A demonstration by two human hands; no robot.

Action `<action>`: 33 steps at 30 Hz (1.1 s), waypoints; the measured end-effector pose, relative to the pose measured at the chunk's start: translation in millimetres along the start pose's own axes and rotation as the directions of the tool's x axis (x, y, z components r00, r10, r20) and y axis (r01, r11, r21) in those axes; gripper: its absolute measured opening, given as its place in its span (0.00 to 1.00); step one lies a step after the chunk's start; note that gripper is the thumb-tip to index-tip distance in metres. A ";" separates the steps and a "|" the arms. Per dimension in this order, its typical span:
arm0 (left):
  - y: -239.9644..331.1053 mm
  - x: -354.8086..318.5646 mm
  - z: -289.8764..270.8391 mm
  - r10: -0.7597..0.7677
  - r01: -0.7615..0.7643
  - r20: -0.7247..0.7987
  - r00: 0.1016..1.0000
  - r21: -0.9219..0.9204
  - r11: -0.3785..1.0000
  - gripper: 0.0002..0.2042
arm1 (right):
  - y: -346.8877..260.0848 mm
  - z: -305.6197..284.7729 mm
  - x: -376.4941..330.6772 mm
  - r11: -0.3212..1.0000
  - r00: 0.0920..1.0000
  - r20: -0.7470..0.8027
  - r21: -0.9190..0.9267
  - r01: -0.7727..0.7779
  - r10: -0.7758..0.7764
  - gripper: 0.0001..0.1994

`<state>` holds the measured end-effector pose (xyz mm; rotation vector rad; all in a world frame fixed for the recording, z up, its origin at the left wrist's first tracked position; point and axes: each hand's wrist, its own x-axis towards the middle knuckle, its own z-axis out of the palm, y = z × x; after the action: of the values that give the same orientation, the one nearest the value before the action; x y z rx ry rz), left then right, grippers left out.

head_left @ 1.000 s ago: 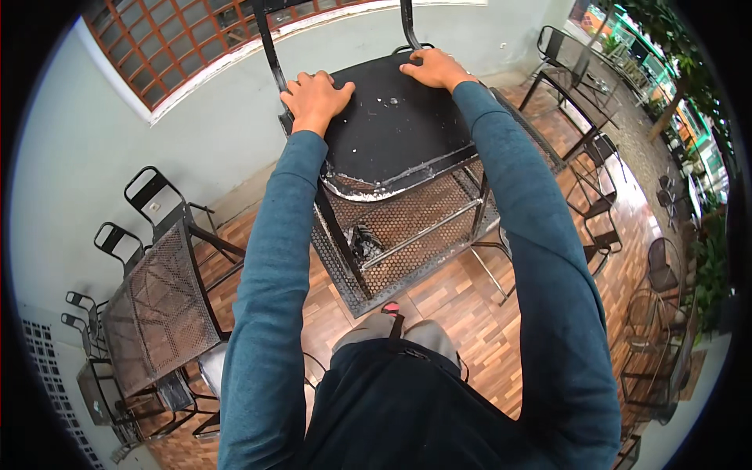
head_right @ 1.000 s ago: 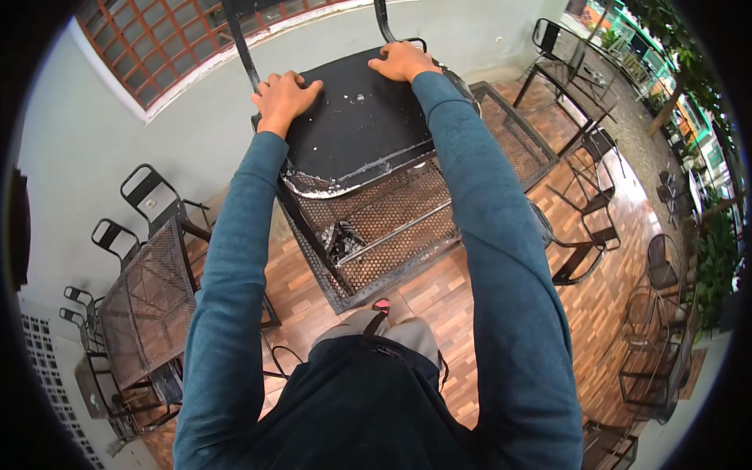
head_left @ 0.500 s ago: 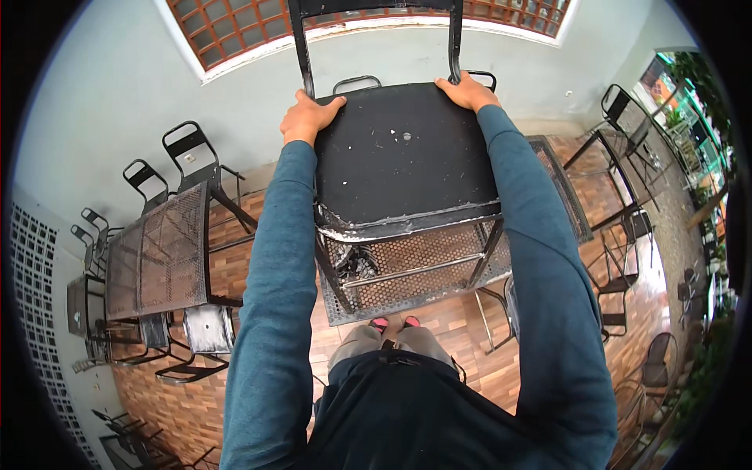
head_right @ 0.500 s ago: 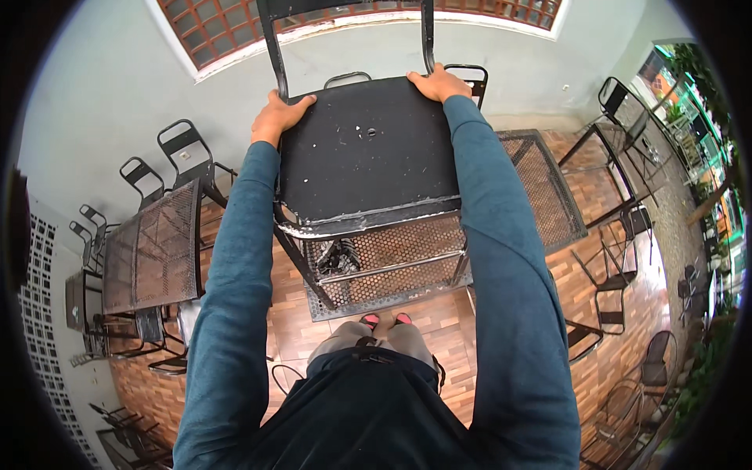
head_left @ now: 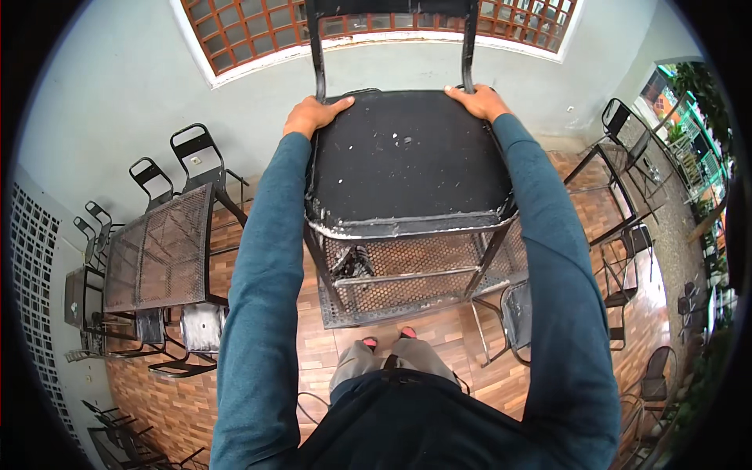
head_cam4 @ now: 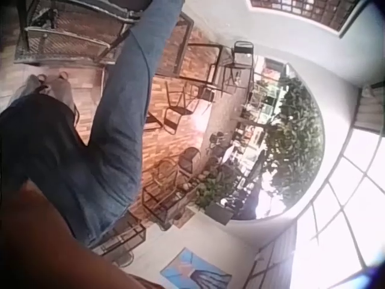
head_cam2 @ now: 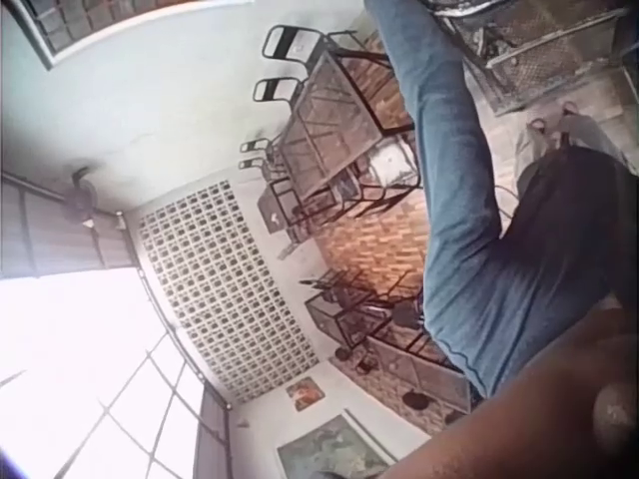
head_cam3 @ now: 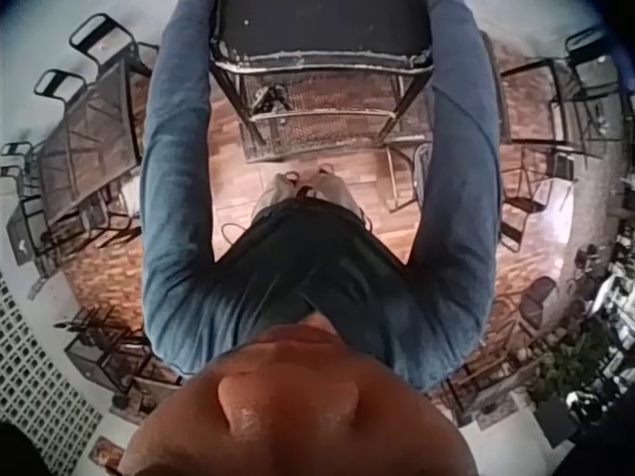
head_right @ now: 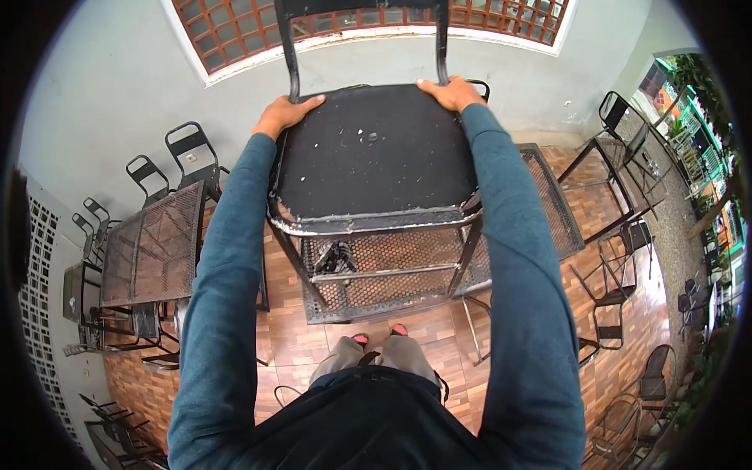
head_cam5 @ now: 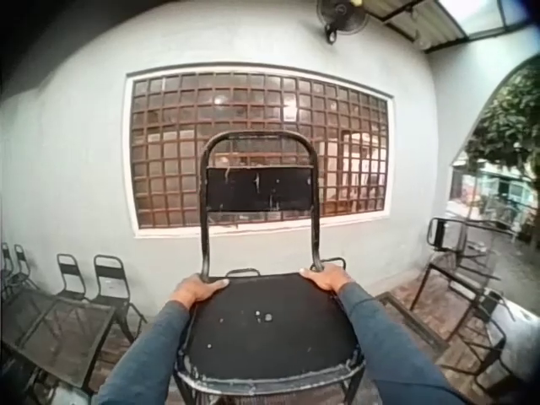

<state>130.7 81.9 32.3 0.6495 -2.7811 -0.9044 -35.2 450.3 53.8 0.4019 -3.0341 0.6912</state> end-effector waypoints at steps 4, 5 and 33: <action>26.1 -10.3 -21.1 0.113 -0.112 -0.028 0.993 0.051 0.992 0.56 | -2.6 -44.5 -45.8 0.999 0.994 -0.106 0.030 0.017 -0.014 0.59; 32.7 -9.5 -26.4 0.130 -0.125 -0.065 0.989 0.077 0.989 0.55 | -6.4 -57.9 -59.8 0.999 0.993 -0.115 0.053 0.013 -0.007 0.58; 192.5 -76.6 49.0 0.870 -0.778 0.416 0.264 -0.442 0.447 0.59 | -46.6 -86.0 -478.9 0.612 0.387 -0.627 0.185 -0.769 0.676 0.56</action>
<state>117.7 281.3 105.7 -1.3377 -2.7599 -1.0979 435.1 564.7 122.4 -1.0638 -2.3816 0.4417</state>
